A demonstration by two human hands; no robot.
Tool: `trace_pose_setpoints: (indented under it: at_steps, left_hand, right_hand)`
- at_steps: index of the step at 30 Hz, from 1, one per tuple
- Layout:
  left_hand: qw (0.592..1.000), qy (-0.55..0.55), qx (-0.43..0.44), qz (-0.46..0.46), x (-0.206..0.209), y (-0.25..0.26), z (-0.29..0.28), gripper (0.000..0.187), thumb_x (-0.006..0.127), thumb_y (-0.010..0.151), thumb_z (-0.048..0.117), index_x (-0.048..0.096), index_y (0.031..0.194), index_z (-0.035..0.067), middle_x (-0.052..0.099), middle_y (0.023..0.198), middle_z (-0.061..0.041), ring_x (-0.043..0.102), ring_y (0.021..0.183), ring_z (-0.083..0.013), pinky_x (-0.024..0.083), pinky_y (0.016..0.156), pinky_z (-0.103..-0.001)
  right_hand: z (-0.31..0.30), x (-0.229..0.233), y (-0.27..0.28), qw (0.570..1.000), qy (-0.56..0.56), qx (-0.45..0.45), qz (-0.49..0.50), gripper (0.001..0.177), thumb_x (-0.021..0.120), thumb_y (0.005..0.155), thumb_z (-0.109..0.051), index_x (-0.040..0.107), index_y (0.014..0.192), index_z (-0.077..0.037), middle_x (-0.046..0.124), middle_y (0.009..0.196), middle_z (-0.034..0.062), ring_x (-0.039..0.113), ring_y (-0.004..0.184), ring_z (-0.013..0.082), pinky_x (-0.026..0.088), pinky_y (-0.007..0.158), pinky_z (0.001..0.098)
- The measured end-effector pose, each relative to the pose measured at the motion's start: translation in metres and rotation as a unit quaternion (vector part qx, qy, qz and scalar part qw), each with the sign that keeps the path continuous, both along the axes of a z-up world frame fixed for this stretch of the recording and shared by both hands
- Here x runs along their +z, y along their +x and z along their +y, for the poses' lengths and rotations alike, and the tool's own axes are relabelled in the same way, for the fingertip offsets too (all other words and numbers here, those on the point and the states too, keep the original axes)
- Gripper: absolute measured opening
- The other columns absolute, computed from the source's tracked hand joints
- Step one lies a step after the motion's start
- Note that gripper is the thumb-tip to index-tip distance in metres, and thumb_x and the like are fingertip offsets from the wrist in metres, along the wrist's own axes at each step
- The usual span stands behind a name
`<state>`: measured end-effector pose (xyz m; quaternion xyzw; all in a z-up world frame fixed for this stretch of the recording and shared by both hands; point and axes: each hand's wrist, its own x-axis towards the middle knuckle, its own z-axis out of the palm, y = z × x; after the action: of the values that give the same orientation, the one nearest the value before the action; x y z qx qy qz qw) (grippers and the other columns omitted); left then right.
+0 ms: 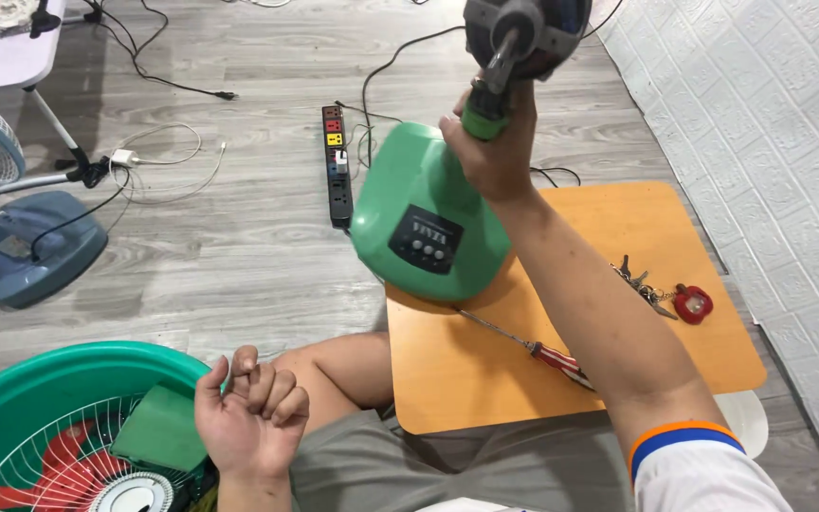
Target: Disassembling a fan motor using a screwdriver to remove screws for repair
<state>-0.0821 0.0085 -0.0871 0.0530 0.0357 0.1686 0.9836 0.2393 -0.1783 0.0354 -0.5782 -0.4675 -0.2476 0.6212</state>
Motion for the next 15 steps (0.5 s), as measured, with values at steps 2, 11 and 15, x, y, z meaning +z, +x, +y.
trace_pose_setpoints:
  at_steps: [2, 11, 15]
  left_hand:
    - [1.000, 0.002, 0.007, 0.008, -0.007, 0.000, 0.001, 0.028, 0.047, 0.104, 0.030, 0.058, 0.090, 0.009, 0.026, 0.052, 0.006, 0.021, 0.046, -0.0061, 0.023, 0.042, -0.022]
    - [0.996, 0.038, 0.032, 0.073, -0.014, 0.013, -0.007, 0.031, 0.044, 0.106, 0.029, 0.061, 0.090, 0.009, 0.023, 0.051, 0.007, 0.019, 0.043, -0.0055, 0.022, 0.041, -0.020]
    - [0.996, 0.040, 0.025, 0.077, -0.018, 0.018, -0.007, 0.030, 0.045, 0.105, 0.028, 0.061, 0.089, 0.009, 0.024, 0.051, 0.007, 0.020, 0.044, -0.0058, 0.022, 0.041, -0.020]
  right_hand:
    - [-0.007, -0.011, 0.005, 0.999, -0.012, -0.039, 0.018, 0.056, 0.068, 0.085, 0.012, 0.044, 0.131, -0.009, 0.059, 0.092, 0.0045, 0.058, 0.077, 0.0169, 0.050, 0.074, 0.0297]
    - [-0.012, -0.028, 0.024, 0.984, 0.026, -0.174, 0.001, 0.064, 0.072, 0.092, 0.006, 0.040, 0.145, -0.014, 0.058, 0.106, 0.0044, 0.054, 0.084, 0.0164, 0.048, 0.084, 0.0299]
    - [-0.018, -0.037, 0.041, 0.976, 0.028, -0.214, 0.002, 0.067, 0.073, 0.094, 0.003, 0.037, 0.148, -0.015, 0.058, 0.115, 0.0064, 0.057, 0.093, 0.0183, 0.049, 0.092, 0.0318]
